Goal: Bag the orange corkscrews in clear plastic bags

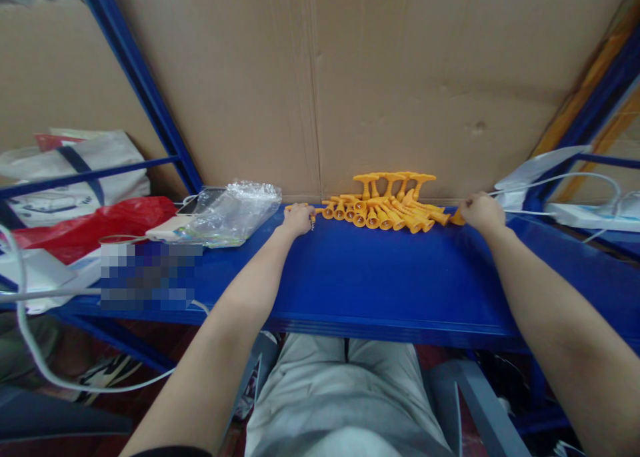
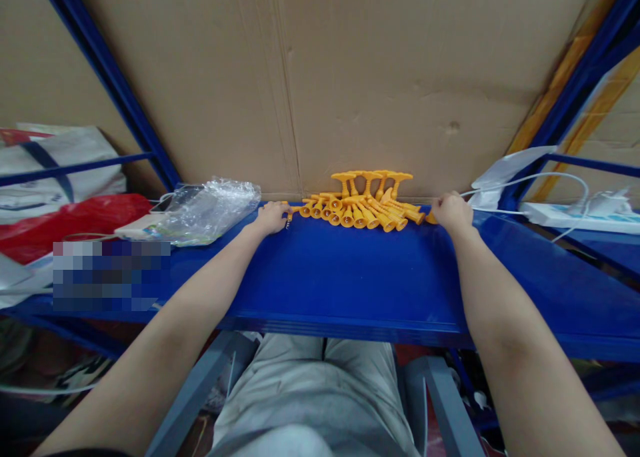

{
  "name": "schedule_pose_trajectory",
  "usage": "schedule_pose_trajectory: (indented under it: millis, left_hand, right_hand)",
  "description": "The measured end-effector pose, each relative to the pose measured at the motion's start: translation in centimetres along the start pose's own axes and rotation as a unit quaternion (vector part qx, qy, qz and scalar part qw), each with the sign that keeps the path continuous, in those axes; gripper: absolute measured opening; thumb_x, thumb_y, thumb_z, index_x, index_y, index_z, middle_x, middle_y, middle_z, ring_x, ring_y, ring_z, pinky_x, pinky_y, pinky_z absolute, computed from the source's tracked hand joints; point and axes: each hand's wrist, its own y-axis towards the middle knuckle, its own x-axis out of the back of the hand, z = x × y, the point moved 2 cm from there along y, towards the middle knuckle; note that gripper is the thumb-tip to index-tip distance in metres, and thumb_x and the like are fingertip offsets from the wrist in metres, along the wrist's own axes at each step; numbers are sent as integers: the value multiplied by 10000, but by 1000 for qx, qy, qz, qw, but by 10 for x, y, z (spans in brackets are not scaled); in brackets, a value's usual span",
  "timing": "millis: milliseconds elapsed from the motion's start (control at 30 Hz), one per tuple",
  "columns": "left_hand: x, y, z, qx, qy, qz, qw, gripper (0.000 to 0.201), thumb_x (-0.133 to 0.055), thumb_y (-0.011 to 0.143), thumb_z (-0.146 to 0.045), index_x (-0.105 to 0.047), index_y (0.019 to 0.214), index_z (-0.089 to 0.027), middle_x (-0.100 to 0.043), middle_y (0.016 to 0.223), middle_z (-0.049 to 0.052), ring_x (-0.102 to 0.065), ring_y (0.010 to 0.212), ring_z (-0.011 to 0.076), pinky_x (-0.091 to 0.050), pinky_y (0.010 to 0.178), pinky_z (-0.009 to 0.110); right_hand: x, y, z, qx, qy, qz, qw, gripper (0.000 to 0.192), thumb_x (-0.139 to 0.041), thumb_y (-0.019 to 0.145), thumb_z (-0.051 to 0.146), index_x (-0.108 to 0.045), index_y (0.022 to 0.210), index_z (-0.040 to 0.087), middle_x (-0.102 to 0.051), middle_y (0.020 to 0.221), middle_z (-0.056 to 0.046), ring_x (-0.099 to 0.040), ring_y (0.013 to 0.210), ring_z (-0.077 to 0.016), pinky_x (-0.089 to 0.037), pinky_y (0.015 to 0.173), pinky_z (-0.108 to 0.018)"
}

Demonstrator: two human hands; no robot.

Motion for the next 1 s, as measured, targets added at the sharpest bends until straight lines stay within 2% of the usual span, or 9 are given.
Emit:
schedule_pose_trajectory:
  millis: [167,300,500,700,833,900,1000]
  left_hand:
    - [-4,2,-1,-39,-7,3,999,375,-510,822,-90,-712,1059,-299,-649,1191,64,-519,1215,291,-446,967,435]
    - [-3,3,-2,-56,-10,1,998,366,-511,812,-61,-717,1017,-283,-640,1213,59,-516,1219,288,-439,978,446]
    - [-4,3,-5,-68,-24,10,997,371,-505,815,-34,-694,1024,-275,-627,1251,71,-495,1254,286,-405,999,486]
    - [-5,6,-5,-53,-76,-25,995,319,-491,854,-71,-648,1059,-257,-631,1263,85,-515,1238,293,-396,984,484]
    - [-4,7,-5,-21,-104,-35,994,342,-459,886,-75,-590,1148,-250,-689,1160,88,-600,1158,280,-399,985,459]
    - [-1,6,-6,-7,-114,-40,993,313,-454,910,-99,-569,1157,-252,-706,1116,81,-623,1136,275,-407,980,441]
    - [4,3,-9,7,-138,-57,989,260,-444,943,-144,-545,1154,-258,-705,1123,79,-626,1144,268,-429,960,405]
  right_hand:
    - [-1,0,-1,-8,2,4,1000,417,-349,975,248,-661,1155,39,-611,1241,-245,-605,1143,-328,-456,822,-344]
    - [0,3,-4,-15,21,7,1000,395,-368,984,280,-651,1140,54,-601,1256,-243,-587,1144,-307,-418,789,-328]
    - [-3,13,-14,-53,56,91,993,416,-441,984,380,-625,1179,62,-651,1181,-239,-599,1099,-280,-375,743,-316]
    - [-5,13,-20,-61,71,77,993,327,-496,954,307,-620,1159,84,-655,1175,-223,-604,1068,-260,-372,739,-308]
    - [-8,16,-22,-66,82,54,993,412,-541,931,370,-560,1221,77,-646,1179,-231,-611,1017,-255,-388,727,-308]
    - [-12,19,-24,-56,71,62,994,427,-552,924,383,-554,1214,70,-648,1160,-237,-618,986,-254,-395,715,-306]
    - [-19,24,-27,-23,40,109,993,361,-584,906,363,-603,1112,67,-670,1095,-230,-637,947,-247,-413,710,-290]
